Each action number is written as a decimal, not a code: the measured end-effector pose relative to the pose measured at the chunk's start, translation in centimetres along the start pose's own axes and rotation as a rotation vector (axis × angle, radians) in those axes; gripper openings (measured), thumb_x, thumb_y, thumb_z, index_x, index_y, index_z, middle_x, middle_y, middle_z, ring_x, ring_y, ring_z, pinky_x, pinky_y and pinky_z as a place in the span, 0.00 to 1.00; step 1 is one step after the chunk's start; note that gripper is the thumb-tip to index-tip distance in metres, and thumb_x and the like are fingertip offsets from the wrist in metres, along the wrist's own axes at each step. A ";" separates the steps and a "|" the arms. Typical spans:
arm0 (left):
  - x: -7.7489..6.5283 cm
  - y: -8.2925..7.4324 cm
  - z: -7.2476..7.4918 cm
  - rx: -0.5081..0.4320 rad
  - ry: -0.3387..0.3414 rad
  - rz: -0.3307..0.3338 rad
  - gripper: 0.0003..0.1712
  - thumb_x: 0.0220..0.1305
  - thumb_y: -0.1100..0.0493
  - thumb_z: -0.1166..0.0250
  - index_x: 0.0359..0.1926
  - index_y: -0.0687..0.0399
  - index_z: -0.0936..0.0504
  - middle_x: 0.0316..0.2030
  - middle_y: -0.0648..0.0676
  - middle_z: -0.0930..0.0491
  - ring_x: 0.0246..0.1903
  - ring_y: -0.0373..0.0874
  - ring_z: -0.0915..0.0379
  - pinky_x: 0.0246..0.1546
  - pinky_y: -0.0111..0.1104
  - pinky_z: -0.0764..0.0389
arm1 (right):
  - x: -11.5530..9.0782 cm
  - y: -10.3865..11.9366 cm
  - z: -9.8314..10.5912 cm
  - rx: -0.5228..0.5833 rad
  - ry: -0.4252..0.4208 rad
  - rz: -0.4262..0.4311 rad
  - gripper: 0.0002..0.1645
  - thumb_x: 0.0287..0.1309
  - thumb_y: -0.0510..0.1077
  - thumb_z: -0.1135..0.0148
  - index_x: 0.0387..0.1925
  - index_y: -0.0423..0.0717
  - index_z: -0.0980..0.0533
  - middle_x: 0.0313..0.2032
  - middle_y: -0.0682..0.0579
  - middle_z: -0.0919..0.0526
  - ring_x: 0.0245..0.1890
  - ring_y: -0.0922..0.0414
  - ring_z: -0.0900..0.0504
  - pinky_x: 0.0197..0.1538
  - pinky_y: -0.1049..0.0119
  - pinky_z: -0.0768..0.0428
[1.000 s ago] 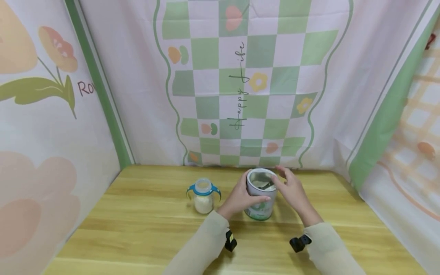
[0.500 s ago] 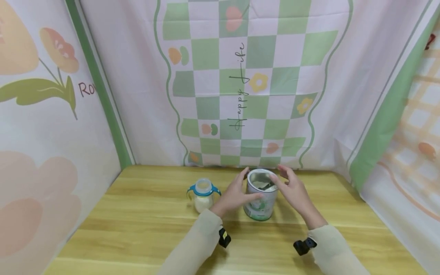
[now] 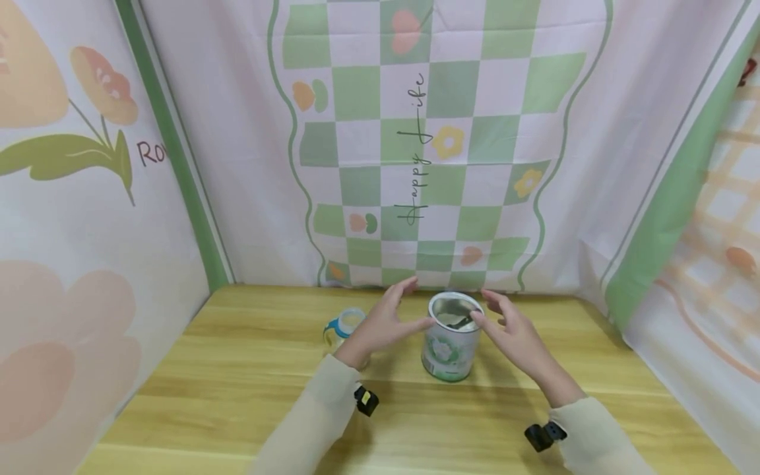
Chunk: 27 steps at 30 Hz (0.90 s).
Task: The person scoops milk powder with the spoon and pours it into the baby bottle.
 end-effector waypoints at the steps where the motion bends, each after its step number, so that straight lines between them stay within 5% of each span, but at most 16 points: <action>1: -0.1 -0.1 0.3 0.014 -0.001 -0.005 0.52 0.62 0.40 0.29 0.78 0.48 0.46 0.71 0.53 0.37 0.70 0.46 0.41 0.69 0.46 0.39 | -0.1 0.1 0.1 -0.004 0.002 0.003 0.40 0.74 0.58 0.47 0.74 0.37 0.43 0.71 0.36 0.37 0.68 0.35 0.36 0.62 0.36 0.33; 12: -2.6 -0.1 4.3 0.160 -0.008 -0.044 0.47 0.63 0.38 0.32 0.76 0.49 0.39 0.69 0.49 0.33 0.70 0.46 0.41 0.68 0.47 0.38 | -0.7 0.3 0.5 -0.054 -0.013 0.063 0.36 0.73 0.52 0.43 0.71 0.35 0.38 0.68 0.34 0.33 0.65 0.34 0.33 0.61 0.37 0.32; 27: -6.8 3.8 10.3 0.225 -0.107 0.015 0.40 0.67 0.47 0.32 0.74 0.50 0.37 0.68 0.56 0.31 0.69 0.54 0.39 0.67 0.53 0.38 | -2.4 -0.5 1.0 -0.137 -0.038 0.122 0.33 0.73 0.50 0.42 0.69 0.35 0.35 0.66 0.34 0.31 0.62 0.33 0.31 0.57 0.33 0.28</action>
Point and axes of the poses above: each hand's wrist, its own x-axis towards the middle knuckle, its own z-axis out of the back of the hand, y = z × x, the point moved 9 cm from there along x, towards the middle knuckle
